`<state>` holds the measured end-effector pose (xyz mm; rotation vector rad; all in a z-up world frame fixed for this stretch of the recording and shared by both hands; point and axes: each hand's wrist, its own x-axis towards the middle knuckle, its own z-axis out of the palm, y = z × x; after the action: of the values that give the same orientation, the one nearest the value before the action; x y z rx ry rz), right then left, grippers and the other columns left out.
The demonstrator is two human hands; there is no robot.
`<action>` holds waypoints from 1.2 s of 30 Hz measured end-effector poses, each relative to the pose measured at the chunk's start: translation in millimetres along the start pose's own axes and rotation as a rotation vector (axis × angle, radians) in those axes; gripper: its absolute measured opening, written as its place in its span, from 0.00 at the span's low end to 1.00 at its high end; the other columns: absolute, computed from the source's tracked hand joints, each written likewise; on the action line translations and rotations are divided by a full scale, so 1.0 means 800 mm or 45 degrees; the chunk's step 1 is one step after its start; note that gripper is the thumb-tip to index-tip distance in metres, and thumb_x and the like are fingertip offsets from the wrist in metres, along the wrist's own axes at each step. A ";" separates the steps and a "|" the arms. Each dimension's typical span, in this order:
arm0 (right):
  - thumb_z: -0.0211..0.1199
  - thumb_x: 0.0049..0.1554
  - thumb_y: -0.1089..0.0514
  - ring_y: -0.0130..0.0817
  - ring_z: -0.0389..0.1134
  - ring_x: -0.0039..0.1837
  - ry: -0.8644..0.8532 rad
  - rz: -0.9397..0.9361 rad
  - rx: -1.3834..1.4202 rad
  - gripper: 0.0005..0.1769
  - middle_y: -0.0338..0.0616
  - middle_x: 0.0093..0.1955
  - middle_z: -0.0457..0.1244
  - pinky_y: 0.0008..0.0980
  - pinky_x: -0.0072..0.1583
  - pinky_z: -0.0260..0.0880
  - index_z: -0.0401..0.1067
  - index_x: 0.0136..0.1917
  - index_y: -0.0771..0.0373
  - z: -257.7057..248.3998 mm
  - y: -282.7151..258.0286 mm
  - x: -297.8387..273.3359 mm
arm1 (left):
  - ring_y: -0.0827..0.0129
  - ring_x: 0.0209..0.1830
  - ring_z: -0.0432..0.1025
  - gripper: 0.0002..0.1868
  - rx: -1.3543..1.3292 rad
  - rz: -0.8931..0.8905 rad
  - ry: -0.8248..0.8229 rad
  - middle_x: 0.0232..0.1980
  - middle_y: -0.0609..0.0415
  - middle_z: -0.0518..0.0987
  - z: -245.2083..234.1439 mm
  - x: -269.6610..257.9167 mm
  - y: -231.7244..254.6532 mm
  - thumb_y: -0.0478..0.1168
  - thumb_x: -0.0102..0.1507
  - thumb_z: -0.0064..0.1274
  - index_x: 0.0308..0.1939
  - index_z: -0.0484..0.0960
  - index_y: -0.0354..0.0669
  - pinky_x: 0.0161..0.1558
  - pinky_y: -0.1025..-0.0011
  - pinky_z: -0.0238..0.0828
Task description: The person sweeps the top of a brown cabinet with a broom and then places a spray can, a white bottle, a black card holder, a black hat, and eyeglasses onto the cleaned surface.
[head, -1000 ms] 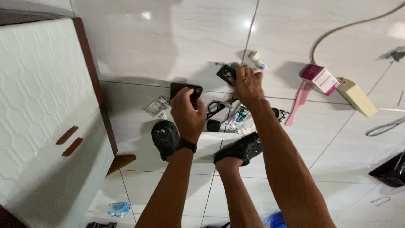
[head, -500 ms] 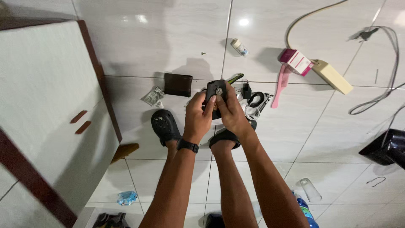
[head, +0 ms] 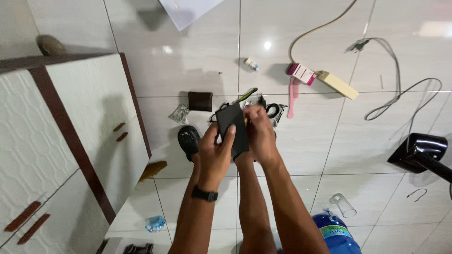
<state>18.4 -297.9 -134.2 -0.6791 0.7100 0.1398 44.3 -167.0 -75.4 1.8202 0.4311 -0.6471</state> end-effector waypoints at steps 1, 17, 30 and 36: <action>0.45 0.71 0.56 0.27 0.61 0.50 0.000 -0.015 0.003 0.11 0.40 0.49 0.61 0.27 0.53 0.63 0.67 0.56 0.63 0.002 -0.005 -0.015 | 0.76 0.32 0.69 0.14 -0.065 -0.012 -0.033 0.39 0.53 0.79 -0.006 -0.016 0.013 0.43 0.69 0.56 0.50 0.81 0.34 0.32 0.74 0.68; 0.63 0.66 0.56 0.19 0.53 0.38 -0.086 -0.266 -0.810 0.19 0.31 0.32 0.55 0.26 0.38 0.56 0.63 0.36 0.65 0.074 -0.143 -0.246 | 0.69 0.32 0.72 0.17 0.071 0.101 0.335 0.35 0.46 0.78 -0.029 -0.092 0.226 0.50 0.71 0.47 0.52 0.70 0.39 0.35 0.71 0.71; 0.65 0.61 0.58 0.20 0.57 0.33 0.071 -0.451 -0.452 0.10 0.34 0.33 0.61 0.24 0.35 0.57 0.72 0.40 0.65 0.121 -0.332 -0.445 | 0.54 0.29 0.75 0.19 1.427 1.067 0.049 0.32 0.49 0.80 -0.052 -0.193 0.290 0.48 0.76 0.43 0.33 0.79 0.47 0.32 0.60 0.71; 0.71 0.52 0.55 0.37 0.67 0.32 -0.081 -1.233 -1.549 0.12 0.44 0.32 0.66 0.34 0.36 0.67 0.71 0.35 0.62 0.165 -0.348 -0.486 | 0.65 0.46 0.75 0.24 -0.345 0.016 -0.723 0.50 0.50 0.79 0.010 -0.348 0.343 0.49 0.72 0.42 0.70 0.66 0.46 0.48 0.62 0.75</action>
<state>-108.7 -393.0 336.0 -2.0957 0.0929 -0.3408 -16.7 -259.9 299.7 1.3097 0.1155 -1.0044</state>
